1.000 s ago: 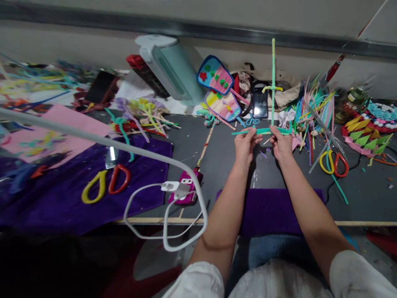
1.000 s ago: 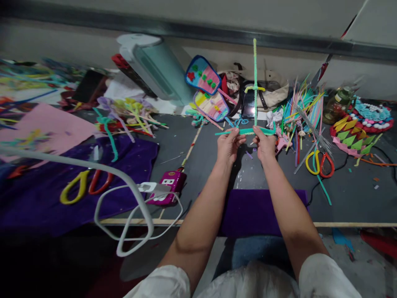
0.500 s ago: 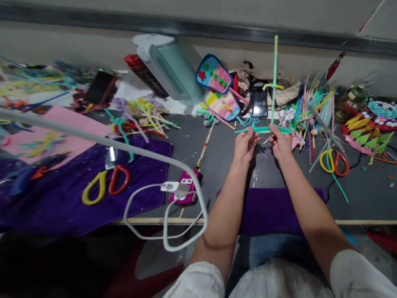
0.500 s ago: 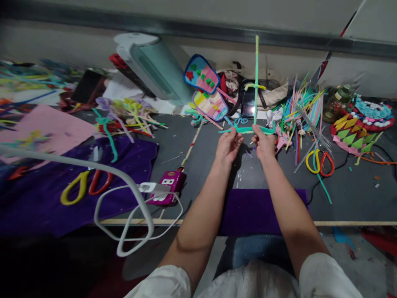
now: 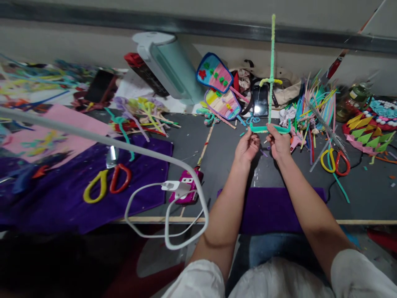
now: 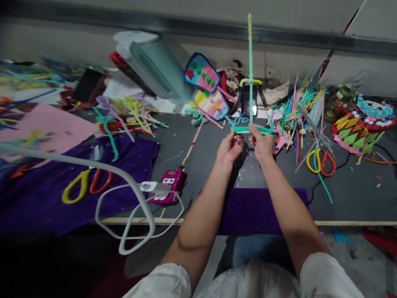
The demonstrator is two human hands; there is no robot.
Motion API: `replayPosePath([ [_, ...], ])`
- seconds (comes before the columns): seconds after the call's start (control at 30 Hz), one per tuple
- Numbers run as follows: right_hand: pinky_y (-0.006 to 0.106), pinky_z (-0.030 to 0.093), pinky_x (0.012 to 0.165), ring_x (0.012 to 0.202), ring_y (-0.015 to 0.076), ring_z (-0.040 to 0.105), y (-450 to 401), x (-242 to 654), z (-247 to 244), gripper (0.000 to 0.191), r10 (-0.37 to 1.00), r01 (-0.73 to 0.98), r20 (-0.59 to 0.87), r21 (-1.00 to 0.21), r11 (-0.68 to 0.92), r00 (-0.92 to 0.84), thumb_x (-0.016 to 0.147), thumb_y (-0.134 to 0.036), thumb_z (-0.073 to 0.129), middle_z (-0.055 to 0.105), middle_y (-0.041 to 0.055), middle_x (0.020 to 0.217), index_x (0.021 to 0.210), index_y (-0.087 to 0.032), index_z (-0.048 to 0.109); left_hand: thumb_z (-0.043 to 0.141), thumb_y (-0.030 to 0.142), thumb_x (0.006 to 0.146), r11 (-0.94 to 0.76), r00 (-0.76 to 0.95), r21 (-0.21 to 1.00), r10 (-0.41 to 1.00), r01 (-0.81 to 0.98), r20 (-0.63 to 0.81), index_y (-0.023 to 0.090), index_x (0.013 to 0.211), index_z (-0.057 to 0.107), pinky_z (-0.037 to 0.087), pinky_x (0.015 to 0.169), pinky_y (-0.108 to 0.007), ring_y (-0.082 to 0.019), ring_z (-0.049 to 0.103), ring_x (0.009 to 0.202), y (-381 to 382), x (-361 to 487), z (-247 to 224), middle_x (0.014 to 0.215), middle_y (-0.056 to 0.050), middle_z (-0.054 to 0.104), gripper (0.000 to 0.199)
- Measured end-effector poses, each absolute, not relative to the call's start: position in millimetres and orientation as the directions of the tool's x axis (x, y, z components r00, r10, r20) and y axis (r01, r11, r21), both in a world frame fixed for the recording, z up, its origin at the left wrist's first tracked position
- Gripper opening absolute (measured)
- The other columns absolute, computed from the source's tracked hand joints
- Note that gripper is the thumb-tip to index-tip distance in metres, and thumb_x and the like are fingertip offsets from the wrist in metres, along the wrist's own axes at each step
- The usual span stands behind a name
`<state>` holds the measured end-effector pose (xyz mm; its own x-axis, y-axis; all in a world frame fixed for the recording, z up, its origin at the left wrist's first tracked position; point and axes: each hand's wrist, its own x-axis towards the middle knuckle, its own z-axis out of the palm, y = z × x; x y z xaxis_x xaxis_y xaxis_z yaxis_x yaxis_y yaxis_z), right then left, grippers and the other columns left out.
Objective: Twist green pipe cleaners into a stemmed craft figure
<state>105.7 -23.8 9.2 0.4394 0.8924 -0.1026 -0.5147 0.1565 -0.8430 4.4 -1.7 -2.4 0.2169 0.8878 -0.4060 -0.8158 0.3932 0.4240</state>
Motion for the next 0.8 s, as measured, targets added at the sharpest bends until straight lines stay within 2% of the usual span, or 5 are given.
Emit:
replayPosePath([
  [0.2, 0.021, 0.039, 0.044, 0.050, 0.0064, 0.049, -26.1, 103.8, 7.8, 0.025, 0.877, -0.363, 0.041, -0.900, 0.240, 0.479, 0.063, -0.039, 0.082, 0.066, -0.0034, 0.065, 0.074, -0.021, 0.070, 0.062, 0.014, 0.093, 0.375, 0.157, 0.498, 0.891, -0.782, -0.426, 0.015, 0.076, 0.063, 0.048, 0.053, -0.010, -0.001, 0.051, 0.048, 3.4, 0.3, -9.8, 0.060, 0.005, 0.057, 0.017],
  [0.3, 0.022, 0.039, 0.045, 0.047, 0.0066, 0.049, -28.5, 103.8, 6.1, 0.021, 0.867, -0.262, 0.166, -0.912, 0.316, 0.469, 0.068, -0.040, 0.080, 0.064, -0.0044, 0.062, 0.075, -0.021, 0.071, 0.072, 0.017, 0.084, 0.274, 0.021, 0.637, 0.927, -0.721, -0.375, 0.015, 0.078, 0.065, 0.050, 0.053, -0.014, -0.003, 0.055, 0.049, 4.6, -0.4, -15.2, 0.061, 0.005, 0.061, 0.009],
  [0.43, 0.024, 0.045, 0.049, 0.047, 0.0062, 0.051, -34.3, 102.2, 8.3, 0.017, 0.861, -0.100, 0.261, -0.937, 0.334, 0.436, 0.074, -0.038, 0.076, 0.067, -0.0027, 0.072, 0.075, -0.021, 0.072, 0.083, 0.020, 0.071, 0.155, -0.089, 0.763, 0.959, -0.628, -0.268, 0.014, 0.076, 0.066, 0.052, 0.055, -0.017, -0.006, 0.060, 0.052, 3.6, -0.7, -17.0, 0.059, 0.004, 0.062, 0.019],
  [0.63, 0.024, 0.049, 0.049, 0.051, 0.0066, 0.054, -36.7, 100.2, 7.2, 0.026, 0.838, 0.020, 0.339, -0.930, 0.366, 0.428, 0.075, -0.044, 0.076, 0.070, 0.0016, 0.086, 0.082, -0.019, 0.074, 0.090, 0.028, 0.059, 0.093, -0.067, 0.783, 0.983, -0.615, -0.169, 0.013, 0.070, 0.068, 0.051, 0.057, -0.019, -0.007, 0.059, 0.053, 2.0, 0.0, -14.2, 0.061, 0.001, 0.064, 0.029],
  [0.8, 0.024, 0.050, 0.050, 0.052, 0.0076, 0.056, -34.5, 101.0, 4.2, 0.026, 0.839, 0.037, 0.354, -0.927, 0.373, 0.414, 0.076, -0.045, 0.074, 0.071, 0.0017, 0.083, 0.082, -0.019, 0.073, 0.091, 0.027, 0.055, 0.083, -0.104, 0.791, 0.978, -0.606, -0.183, 0.013, 0.067, 0.069, 0.053, 0.059, -0.022, -0.008, 0.059, 0.054, 2.9, -0.3, -13.8, 0.059, 0.001, 0.063, 0.029],
])
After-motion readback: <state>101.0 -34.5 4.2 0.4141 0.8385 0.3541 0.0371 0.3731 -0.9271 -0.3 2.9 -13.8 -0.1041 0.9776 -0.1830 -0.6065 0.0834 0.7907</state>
